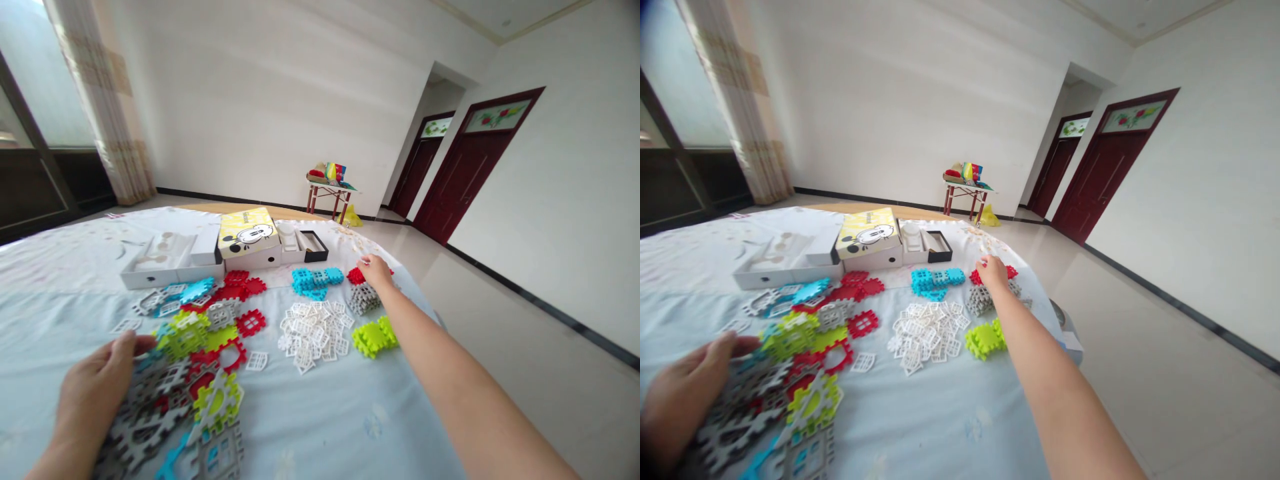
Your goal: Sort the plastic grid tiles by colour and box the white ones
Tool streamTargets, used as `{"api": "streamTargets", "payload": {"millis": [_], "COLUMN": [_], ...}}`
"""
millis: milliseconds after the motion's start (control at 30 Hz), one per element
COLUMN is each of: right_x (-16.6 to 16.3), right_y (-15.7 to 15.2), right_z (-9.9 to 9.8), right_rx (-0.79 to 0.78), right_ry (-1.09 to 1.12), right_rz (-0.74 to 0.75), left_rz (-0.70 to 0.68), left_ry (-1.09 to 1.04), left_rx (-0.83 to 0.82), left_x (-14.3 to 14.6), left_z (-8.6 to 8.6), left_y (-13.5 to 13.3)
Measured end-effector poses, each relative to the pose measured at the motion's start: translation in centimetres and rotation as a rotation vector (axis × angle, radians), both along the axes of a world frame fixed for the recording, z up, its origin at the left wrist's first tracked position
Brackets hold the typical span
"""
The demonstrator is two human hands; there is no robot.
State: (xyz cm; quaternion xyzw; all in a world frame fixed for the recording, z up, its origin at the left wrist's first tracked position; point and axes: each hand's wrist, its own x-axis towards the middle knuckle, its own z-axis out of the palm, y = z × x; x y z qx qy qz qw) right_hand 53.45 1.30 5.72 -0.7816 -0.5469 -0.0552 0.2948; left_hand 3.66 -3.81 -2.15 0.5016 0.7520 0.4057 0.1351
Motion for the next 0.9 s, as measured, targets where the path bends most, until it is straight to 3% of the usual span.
{"api": "streamTargets", "payload": {"millis": [100, 200, 300, 400, 667, 900], "right_x": [-4.3, -9.9, -15.3, -19.2, -22.0, -19.7], "right_y": [-1.7, -4.2, -7.0, -9.2, -10.9, -11.4], "right_z": [-0.4, -1.4, -2.3, -3.0, -3.8, -3.0], "right_rx": [0.065, 0.072, -0.038, -0.139, -0.256, -0.096], "right_ry": [0.056, 0.139, 0.136, 0.030, -0.102, -0.068], "right_rz": [0.241, 0.499, 0.766, 0.898, 0.883, 0.761], "left_rz": [0.004, -0.028, -0.041, -0.062, -0.076, -0.061], "left_ry": [-0.101, -0.139, -0.151, -0.150, -0.156, -0.137], "left_rx": [-0.054, -0.053, -0.048, -0.023, 0.009, 0.022], "left_x": [0.9, 1.2, 1.1, 1.0, 1.0, 1.2], "left_z": [1.7, 2.2, 2.0, 1.6, 1.1, 1.4], "left_y": [-0.6, -0.8, -0.9, -0.8, -0.5, -0.8]}}
